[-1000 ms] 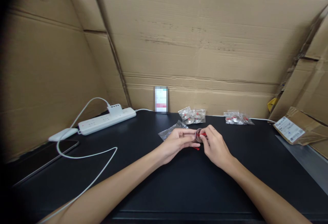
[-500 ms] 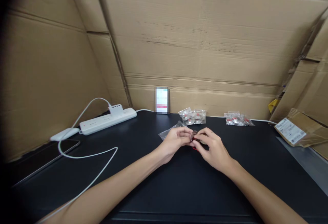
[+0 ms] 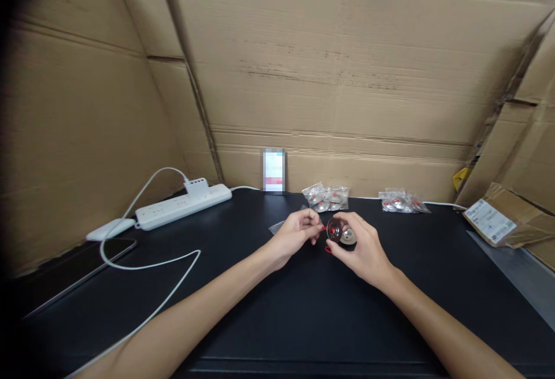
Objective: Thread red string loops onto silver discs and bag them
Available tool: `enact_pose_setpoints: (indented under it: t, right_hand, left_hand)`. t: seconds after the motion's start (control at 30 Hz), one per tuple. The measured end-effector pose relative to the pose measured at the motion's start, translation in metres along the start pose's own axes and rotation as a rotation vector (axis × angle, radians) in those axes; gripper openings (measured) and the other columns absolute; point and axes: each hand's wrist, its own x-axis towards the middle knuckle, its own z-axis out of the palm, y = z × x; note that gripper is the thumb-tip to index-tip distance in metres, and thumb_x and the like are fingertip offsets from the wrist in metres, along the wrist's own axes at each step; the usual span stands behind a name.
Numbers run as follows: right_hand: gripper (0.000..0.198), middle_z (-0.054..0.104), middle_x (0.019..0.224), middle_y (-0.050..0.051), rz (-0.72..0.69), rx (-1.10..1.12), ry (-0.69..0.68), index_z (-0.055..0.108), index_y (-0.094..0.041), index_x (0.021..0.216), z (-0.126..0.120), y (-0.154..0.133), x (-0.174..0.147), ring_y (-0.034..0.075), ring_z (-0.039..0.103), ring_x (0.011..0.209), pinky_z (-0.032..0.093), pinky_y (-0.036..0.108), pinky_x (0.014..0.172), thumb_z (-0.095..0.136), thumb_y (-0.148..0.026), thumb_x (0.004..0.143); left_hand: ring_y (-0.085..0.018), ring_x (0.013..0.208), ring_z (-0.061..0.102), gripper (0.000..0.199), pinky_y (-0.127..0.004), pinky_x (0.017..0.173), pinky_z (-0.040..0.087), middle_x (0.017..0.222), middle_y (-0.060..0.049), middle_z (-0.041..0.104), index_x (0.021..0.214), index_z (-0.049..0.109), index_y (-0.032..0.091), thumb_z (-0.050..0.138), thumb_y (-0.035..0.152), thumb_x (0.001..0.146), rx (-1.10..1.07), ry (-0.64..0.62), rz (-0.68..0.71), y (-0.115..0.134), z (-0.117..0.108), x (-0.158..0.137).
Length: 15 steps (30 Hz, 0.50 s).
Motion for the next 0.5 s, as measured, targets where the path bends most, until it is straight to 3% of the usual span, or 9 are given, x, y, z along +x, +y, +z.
enact_pose_setpoints:
  t: [0.2,0.3,0.5]
  right_hand:
    - [0.024,0.065,0.107,0.009,-0.07,-0.032,-0.006,0.061,-0.022,0.107,-0.001,0.0,0.001,0.024,0.064,0.096,0.054,0.036,0.083,0.065,-0.023,0.083]
    - [0.015,0.064,0.11,0.01,-0.094,-0.037,0.017,0.064,-0.022,0.099,-0.002,0.003,0.001,0.024,0.063,0.101,0.053,0.037,0.087,0.065,-0.023,0.085]
    - [0.025,0.063,0.119,0.01,-0.109,-0.013,-0.072,0.063,-0.023,0.111,0.002,0.007,-0.002,0.024,0.061,0.109,0.052,0.037,0.092,0.065,-0.025,0.086]
  left_hand:
    - [-0.013,0.063,0.055,0.02,-0.022,0.051,0.043,0.074,-0.001,0.058,0.087,0.059,0.016,0.061,0.035,0.082,0.16,0.024,0.058,0.003,0.002,-0.003]
    - [-0.014,0.063,0.057,0.028,-0.024,0.056,0.044,0.072,-0.002,0.061,0.086,0.062,0.016,0.055,0.042,0.087,0.245,-0.064,0.121,0.005,0.006,-0.007]
    - [-0.015,0.065,0.059,0.017,-0.025,0.061,0.044,0.074,-0.001,0.064,0.088,0.065,0.017,0.058,0.032,0.086,0.433,-0.111,0.216,-0.002,0.004,-0.009]
